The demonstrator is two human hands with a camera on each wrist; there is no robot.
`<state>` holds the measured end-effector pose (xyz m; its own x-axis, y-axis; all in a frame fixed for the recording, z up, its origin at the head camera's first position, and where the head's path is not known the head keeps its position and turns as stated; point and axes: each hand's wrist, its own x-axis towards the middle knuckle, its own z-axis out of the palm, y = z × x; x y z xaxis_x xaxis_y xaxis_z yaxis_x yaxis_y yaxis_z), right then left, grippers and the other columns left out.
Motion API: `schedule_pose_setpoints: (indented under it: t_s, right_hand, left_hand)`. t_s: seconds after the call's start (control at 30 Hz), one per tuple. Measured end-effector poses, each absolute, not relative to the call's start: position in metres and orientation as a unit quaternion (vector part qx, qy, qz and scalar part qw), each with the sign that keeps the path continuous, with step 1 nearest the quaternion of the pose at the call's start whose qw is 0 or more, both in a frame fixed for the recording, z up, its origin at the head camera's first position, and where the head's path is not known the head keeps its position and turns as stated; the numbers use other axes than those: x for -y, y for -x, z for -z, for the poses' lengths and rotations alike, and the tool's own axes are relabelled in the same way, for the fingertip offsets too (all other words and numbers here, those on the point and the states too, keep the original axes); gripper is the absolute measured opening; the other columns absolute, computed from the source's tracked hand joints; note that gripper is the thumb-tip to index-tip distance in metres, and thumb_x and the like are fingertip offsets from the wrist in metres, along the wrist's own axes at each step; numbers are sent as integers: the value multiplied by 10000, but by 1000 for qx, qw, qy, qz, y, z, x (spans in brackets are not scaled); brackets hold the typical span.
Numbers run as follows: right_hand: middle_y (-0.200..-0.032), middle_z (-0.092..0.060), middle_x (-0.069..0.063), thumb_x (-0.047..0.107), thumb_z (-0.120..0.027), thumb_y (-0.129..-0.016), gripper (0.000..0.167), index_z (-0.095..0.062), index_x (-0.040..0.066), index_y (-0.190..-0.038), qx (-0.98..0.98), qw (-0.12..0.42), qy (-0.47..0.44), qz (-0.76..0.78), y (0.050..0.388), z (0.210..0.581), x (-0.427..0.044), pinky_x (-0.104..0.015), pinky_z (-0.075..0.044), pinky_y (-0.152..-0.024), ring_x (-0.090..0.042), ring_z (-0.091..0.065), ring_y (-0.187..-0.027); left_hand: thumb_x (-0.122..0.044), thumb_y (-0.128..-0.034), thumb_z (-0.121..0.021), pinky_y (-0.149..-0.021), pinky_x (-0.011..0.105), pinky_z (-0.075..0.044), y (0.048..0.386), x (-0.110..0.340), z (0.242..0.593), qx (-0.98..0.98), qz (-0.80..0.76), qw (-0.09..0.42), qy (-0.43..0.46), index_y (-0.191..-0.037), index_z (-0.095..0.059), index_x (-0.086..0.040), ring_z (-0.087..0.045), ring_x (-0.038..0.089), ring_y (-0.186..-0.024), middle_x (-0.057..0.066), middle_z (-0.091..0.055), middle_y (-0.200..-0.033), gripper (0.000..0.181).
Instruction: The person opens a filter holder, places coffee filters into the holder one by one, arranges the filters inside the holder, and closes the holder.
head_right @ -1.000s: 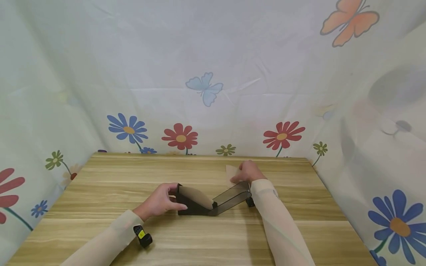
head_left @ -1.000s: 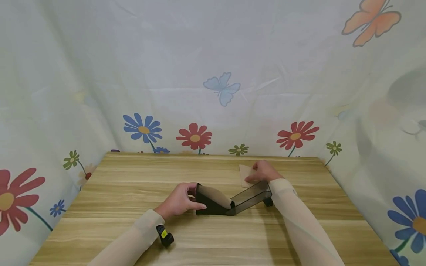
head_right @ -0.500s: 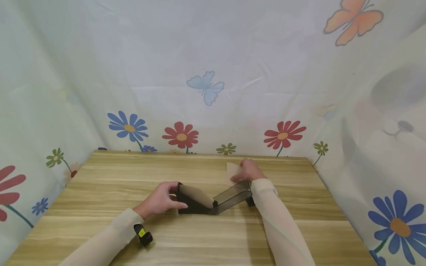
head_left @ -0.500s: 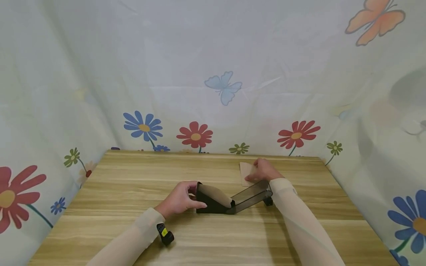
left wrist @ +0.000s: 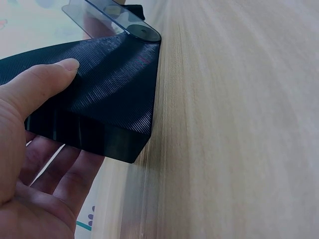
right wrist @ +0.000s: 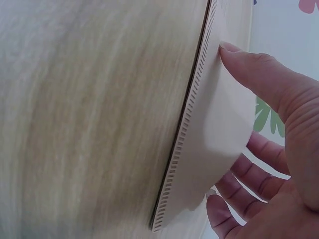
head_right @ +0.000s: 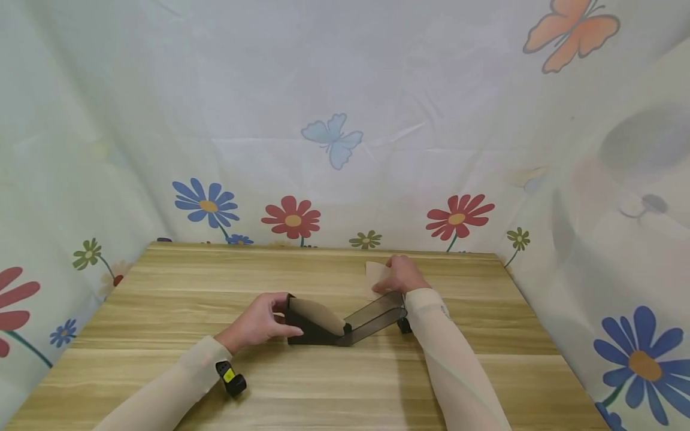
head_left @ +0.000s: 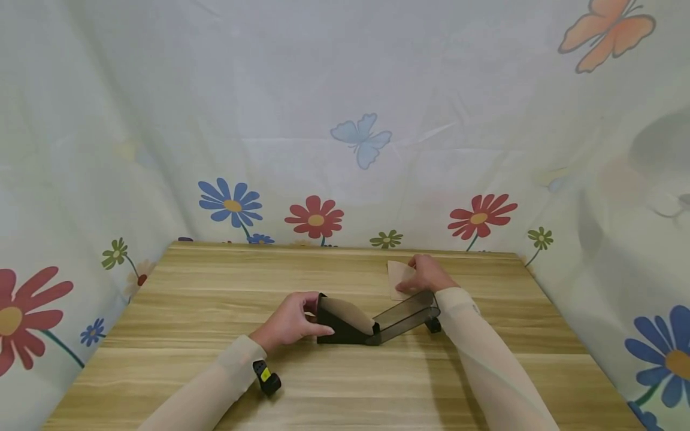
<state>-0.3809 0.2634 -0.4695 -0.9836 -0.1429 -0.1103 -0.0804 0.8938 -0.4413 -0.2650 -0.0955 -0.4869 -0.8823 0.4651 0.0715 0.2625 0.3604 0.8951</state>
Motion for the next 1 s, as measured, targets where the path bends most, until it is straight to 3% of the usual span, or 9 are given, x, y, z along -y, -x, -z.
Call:
schedule_pose_setpoints:
  t_s: [0.27,0.57,0.8,1.0]
  right_hand:
    - [-1263,-626,-222,389,-917,-747,787,-537,-24,-1299,-970,68,56,226,382,471,-264,-503,-507,-947,-344,-608,-1092]
    - [-1331,-597,-255,240,-891,-785,679,-558,-2,-1325,-962,72,59,258,385,469,-268,-523,-512,-953,-367,-608,-1107]
    - [-1061,-680,-169,164,-884,-772,420,-669,10,-1098,-953,74,73,286,387,465,-273,-424,-522,-795,-283,-615,-888]
    - [-866,-639,-84,167,-849,-819,235,-665,52,-910,-947,91,88,294,391,466,-278,-341,-459,-656,-227,-553,-753]
  left_hand:
    - [-255,-787,-907,-678,289,-536,266,97,488,-819,-518,94,-227,-972,-687,-211,-660,170,-876,-2,-694,-946,291]
    - [-238,-791,-903,-679,295,-541,266,97,488,-816,-523,96,-229,-981,-690,-215,-663,178,-880,4,-698,-954,287]
    - [-252,-788,-906,-665,294,-524,267,97,489,-816,-521,96,-230,-960,-685,-215,-642,184,-870,-4,-684,-944,282]
    - [-275,-783,-909,-658,296,-525,267,97,490,-816,-522,97,-229,-957,-682,-215,-641,187,-866,-2,-680,-941,292]
